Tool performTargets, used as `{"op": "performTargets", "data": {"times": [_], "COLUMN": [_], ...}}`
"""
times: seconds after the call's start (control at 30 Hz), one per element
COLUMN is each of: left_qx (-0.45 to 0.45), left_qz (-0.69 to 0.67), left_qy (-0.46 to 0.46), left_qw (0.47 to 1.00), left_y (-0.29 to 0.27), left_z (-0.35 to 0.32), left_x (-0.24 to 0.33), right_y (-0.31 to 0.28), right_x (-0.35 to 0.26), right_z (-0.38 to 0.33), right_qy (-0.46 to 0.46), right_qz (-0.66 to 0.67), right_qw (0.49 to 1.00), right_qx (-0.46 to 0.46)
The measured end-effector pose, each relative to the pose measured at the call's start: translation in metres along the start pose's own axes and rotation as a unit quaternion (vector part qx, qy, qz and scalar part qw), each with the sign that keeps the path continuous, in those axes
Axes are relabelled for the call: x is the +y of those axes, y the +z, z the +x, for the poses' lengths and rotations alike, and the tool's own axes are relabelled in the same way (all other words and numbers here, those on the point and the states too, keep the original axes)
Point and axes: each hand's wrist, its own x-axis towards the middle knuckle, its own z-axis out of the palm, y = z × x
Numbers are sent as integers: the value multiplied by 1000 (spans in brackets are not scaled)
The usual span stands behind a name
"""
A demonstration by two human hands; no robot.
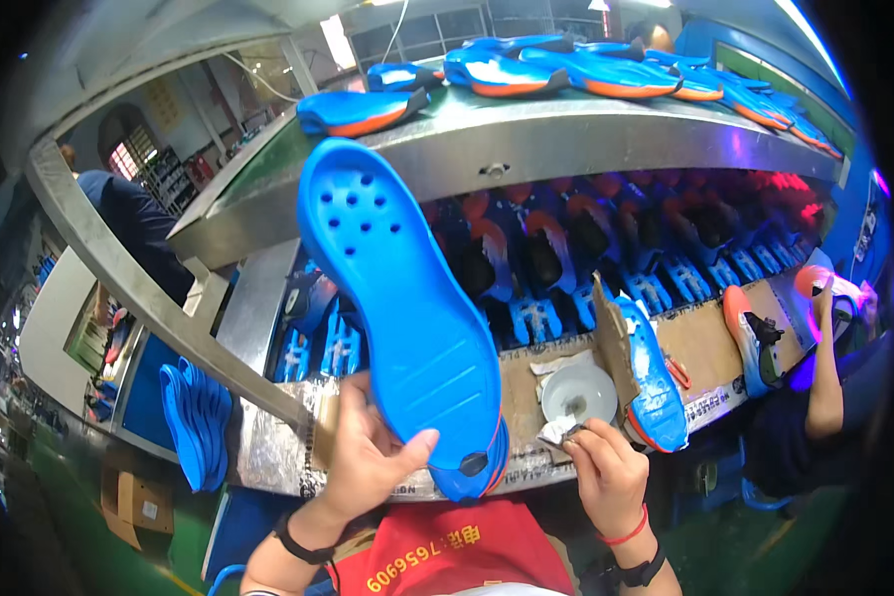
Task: Applying adhesive to the bottom of blue shoe insoles using a small tool.
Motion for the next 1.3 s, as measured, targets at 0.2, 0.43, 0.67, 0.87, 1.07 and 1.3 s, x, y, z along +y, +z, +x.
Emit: {"op": "performTargets", "data": {"times": [0.2,0.43,0.67,0.87,1.07,1.3], "left_qx": [-13,1,47,130,401,627], "left_qz": [-47,-12,-382,87,441,532], "left_qy": [-6,53,-6,176,253,-293], "left_qw": [999,999,923,972,762,488], "left_y": [2,-15,-115,-82,-201,-448], "left_z": [54,114,264,117,-72,-275], "left_x": [79,113,168,115,19,-63], "right_y": [-19,-20,-9,-1,9,13], "right_x": [2,7,-10,-4,-6,-12], "right_z": [-7,-16,-7,-15,-17,-20], "right_qy": [24,30,1,18,16,-1], "right_qz": [7,13,57,44,51,46], "right_qw": [1000,999,998,999,997,997], "right_qx": [7,3,-5,-23,-56,-60]}}
